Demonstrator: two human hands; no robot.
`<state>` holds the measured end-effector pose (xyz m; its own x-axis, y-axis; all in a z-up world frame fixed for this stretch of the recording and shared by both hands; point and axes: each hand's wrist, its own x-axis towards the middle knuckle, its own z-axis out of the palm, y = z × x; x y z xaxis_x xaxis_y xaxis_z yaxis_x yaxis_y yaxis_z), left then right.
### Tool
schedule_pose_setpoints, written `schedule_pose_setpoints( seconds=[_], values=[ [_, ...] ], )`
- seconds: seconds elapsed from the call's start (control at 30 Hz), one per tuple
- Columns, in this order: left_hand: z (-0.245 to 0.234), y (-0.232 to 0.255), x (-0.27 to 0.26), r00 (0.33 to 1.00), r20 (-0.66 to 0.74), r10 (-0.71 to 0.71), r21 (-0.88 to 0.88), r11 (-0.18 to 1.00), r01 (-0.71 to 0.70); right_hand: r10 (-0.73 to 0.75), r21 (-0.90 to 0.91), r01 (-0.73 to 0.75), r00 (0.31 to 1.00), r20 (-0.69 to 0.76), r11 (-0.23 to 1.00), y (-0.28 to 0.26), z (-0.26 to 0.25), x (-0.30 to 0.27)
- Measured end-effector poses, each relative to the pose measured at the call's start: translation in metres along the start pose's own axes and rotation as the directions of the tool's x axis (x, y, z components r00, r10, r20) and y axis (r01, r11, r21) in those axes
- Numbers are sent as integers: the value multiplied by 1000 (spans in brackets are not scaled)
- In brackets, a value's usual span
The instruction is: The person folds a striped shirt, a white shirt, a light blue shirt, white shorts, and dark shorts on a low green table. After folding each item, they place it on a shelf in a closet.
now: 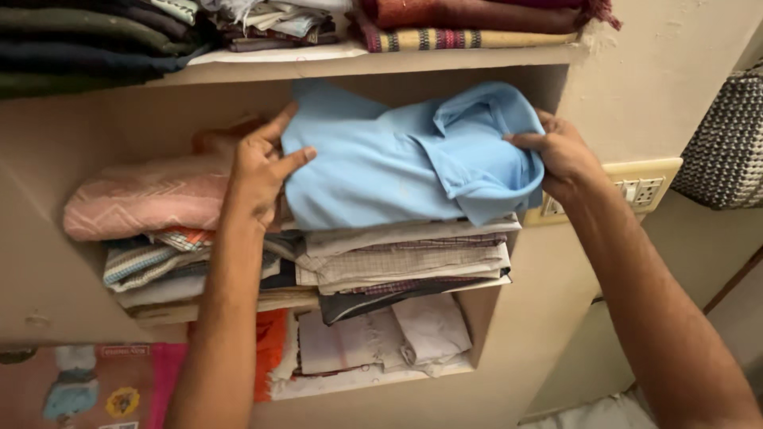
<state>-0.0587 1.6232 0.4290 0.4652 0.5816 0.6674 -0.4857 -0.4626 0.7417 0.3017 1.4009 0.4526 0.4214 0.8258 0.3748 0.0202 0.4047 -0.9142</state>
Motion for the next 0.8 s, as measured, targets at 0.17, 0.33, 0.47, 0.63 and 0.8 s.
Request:
schedule_pose_setpoints(
  seconds=[0.17,0.33,0.47,0.63,0.8],
  values=[
    [-16,-16,43,999,-44,-18,28,999,19,41,47,-38,996,-82,998,-9,10,36],
    [-40,-30,86,986,-9,-169,-57,984,169,139,134,-116,975,-175,984,-9,12,82],
    [-47,-45,94,944,-18,-330,146,933,329,228,-183,-270,948,-222,945,13,12,91],
    [-39,-33,85,936,-28,-351,317,885,342,169,-354,-225,968,-184,908,7,19,73],
    [-41,-2,77,911,113,-397,506,812,291,58,-751,-39,998,0,659,-25,15,45]
  ],
)
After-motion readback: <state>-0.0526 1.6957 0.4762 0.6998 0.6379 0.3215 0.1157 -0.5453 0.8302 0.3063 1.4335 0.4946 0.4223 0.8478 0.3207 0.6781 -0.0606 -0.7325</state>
